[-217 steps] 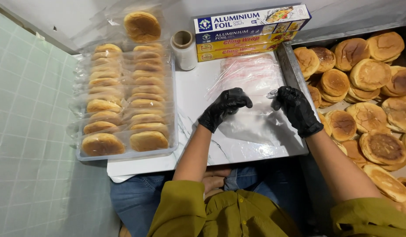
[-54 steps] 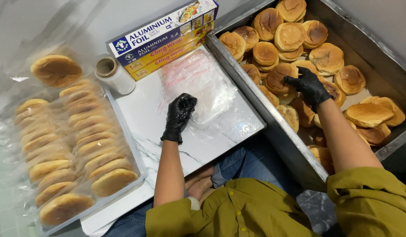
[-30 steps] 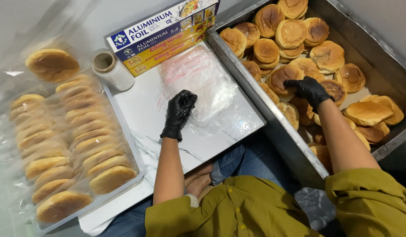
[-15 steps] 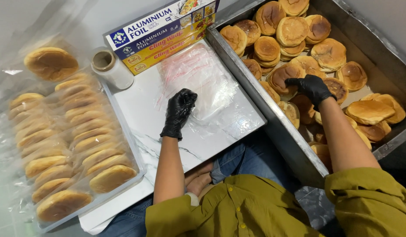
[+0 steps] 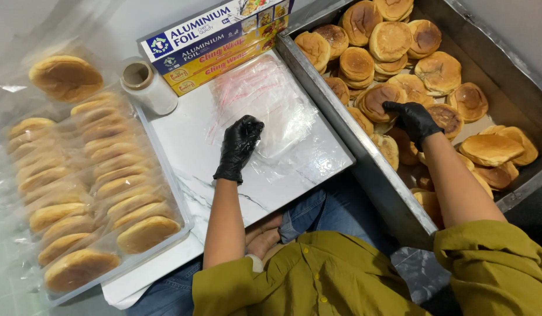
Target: Individually wrapping baked buns in plastic film and organizing them into a plastic storage container.
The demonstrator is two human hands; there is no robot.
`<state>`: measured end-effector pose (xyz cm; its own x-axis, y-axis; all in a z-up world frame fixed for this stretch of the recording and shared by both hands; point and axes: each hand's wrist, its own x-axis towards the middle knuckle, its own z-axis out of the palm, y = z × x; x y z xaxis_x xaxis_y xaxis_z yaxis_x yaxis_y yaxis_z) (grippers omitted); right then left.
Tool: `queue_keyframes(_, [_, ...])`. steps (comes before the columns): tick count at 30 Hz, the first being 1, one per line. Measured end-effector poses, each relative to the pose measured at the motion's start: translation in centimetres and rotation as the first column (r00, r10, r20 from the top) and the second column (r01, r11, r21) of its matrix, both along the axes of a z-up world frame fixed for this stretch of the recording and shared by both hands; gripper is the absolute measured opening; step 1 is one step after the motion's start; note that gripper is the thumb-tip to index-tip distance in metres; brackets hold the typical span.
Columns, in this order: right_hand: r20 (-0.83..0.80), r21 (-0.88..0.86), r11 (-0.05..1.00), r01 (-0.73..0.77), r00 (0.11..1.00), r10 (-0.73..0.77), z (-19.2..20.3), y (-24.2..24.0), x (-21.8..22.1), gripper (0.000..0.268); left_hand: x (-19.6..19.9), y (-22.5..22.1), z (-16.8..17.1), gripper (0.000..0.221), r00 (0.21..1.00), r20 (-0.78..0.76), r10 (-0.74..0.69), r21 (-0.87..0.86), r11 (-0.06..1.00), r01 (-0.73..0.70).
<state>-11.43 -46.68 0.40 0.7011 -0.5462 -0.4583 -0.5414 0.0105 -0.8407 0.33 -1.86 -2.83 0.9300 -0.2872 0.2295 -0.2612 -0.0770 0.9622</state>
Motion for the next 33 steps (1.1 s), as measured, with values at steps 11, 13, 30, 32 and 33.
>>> queue_keyframes(11, [-0.173, -0.359, 0.917, -0.172, 0.978, 0.115, -2.6, -1.7, 0.8, 0.057, -0.6, -0.1, 1.1, 0.014, 0.999, 0.034, 0.018, 0.054, 0.998, -0.02])
queue_keyframes(13, [-0.078, -0.248, 0.962, -0.113, 0.992, 0.096, -0.5, -0.6, 0.4, 0.041, -0.7, -0.1, 1.1, 0.015, 0.999, 0.043, 0.021, 0.055, 0.998, -0.024])
queue_keyframes(30, [-0.417, -0.882, 0.252, -0.398, 0.908, -0.024, 2.5, -1.6, 0.1, 0.058, -1.0, 0.2, 2.6, 0.009, 0.989, -0.129, -0.068, -0.085, 0.995, 0.057])
queue_keyframes(32, [-0.324, -0.935, 0.144, -0.324, 0.946, 0.026, 1.8, -3.0, 1.7, 0.048, -0.8, 0.3, 2.3, 0.005, 0.983, -0.156, -0.095, -0.154, 0.986, 0.071])
queue_keyframes(33, [-0.239, -0.969, 0.04, -0.242, 0.967, 0.084, 1.5, -3.7, 2.5, 0.042, -0.7, 0.3, 2.2, 0.003, 0.974, -0.189, -0.126, -0.222, 0.972, 0.083])
